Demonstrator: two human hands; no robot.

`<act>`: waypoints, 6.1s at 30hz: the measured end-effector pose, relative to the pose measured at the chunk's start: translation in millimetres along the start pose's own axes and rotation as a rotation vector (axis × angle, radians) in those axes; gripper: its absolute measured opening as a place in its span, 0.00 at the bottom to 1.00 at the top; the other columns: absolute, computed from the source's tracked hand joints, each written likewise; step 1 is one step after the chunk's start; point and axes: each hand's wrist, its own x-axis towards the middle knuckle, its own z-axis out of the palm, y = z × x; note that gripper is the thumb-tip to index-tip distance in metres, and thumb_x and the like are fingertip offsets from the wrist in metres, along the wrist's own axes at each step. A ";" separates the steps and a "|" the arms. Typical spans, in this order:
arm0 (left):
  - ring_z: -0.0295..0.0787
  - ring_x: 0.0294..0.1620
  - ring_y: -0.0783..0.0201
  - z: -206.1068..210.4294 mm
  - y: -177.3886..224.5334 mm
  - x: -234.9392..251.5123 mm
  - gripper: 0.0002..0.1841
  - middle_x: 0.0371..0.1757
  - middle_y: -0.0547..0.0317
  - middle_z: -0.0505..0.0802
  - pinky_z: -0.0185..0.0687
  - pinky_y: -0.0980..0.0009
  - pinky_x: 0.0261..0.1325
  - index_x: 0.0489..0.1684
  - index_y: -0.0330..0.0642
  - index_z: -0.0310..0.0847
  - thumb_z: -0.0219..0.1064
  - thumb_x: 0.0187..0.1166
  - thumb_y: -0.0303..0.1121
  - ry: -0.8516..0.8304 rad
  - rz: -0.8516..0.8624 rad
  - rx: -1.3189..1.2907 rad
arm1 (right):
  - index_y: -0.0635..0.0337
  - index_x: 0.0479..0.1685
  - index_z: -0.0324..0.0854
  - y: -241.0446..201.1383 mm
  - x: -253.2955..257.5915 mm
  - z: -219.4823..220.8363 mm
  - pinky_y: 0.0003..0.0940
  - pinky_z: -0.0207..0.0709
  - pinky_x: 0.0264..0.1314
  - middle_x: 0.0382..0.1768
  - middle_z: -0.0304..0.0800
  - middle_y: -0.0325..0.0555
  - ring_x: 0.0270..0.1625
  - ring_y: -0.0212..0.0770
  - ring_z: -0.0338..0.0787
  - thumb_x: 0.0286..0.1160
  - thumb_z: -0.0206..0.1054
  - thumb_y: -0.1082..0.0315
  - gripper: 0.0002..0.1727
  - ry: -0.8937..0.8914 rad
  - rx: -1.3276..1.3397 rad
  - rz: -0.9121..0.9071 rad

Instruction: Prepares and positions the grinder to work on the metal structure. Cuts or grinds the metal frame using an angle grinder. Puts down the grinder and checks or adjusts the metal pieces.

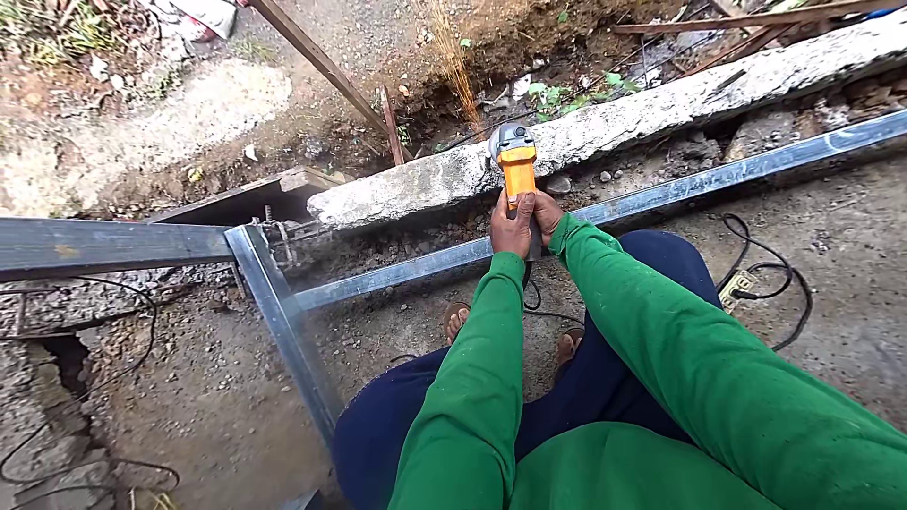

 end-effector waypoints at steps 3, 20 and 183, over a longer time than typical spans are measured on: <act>0.83 0.76 0.58 0.4 0.6 -0.3 0.41 0.77 0.49 0.86 0.76 0.52 0.80 0.90 0.50 0.67 0.69 0.78 0.61 0.001 0.007 -0.012 | 0.60 0.65 0.75 0.5 0.6 -0.1 0.37 0.88 0.46 0.42 0.91 0.48 0.43 0.39 0.93 0.72 0.68 0.67 0.22 -0.001 -0.010 -0.009; 0.80 0.79 0.53 -1.8 3.5 -0.8 0.42 0.77 0.47 0.85 0.72 0.48 0.83 0.90 0.51 0.66 0.69 0.77 0.63 0.002 -0.010 0.050 | 0.61 0.64 0.75 -1.6 -3.8 3.7 0.38 0.89 0.45 0.40 0.91 0.49 0.41 0.39 0.93 0.72 0.67 0.68 0.21 -0.011 0.020 -0.014; 0.80 0.78 0.50 0.5 -1.6 -4.1 0.44 0.78 0.49 0.84 0.74 0.41 0.78 0.90 0.58 0.66 0.67 0.75 0.69 0.050 -0.016 0.090 | 0.61 0.64 0.75 3.6 4.1 -0.9 0.39 0.88 0.46 0.40 0.91 0.49 0.41 0.40 0.93 0.70 0.67 0.68 0.21 -0.072 0.051 -0.025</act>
